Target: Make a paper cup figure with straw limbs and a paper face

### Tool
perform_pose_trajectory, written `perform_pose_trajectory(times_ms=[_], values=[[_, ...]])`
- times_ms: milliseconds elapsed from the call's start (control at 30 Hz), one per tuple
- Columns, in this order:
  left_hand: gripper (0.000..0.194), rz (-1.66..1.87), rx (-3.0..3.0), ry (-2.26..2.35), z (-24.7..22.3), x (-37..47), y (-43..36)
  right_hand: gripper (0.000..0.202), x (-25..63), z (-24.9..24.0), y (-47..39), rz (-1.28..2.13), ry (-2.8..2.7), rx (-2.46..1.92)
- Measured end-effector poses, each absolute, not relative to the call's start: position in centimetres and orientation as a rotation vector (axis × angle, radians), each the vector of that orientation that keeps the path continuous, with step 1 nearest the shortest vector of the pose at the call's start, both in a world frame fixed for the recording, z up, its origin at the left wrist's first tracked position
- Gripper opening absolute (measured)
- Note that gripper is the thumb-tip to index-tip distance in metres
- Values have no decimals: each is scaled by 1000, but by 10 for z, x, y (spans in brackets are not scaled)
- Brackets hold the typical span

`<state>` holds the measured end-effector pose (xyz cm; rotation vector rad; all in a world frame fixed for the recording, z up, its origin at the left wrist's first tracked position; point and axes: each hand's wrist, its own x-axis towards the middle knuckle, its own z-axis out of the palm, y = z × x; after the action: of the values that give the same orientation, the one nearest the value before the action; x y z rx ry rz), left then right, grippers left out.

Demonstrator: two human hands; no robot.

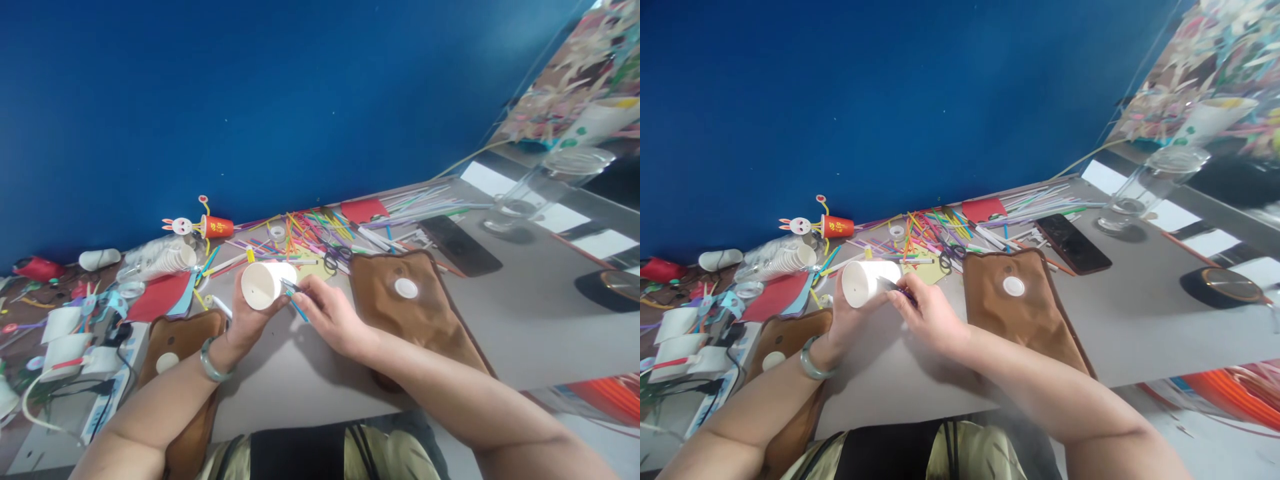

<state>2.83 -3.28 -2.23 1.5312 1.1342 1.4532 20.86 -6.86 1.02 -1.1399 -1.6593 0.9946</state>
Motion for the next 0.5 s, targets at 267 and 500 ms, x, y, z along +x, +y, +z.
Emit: perform_pose_trajectory(times_ms=[267,500], values=[[73,1563,1759,1173,-12,26,-30,24,212,17,-69,997,-1680,-1129],[74,1571,1826,1129,-16,23,-32,17,211,14,-75,788,-1743,-1230]])
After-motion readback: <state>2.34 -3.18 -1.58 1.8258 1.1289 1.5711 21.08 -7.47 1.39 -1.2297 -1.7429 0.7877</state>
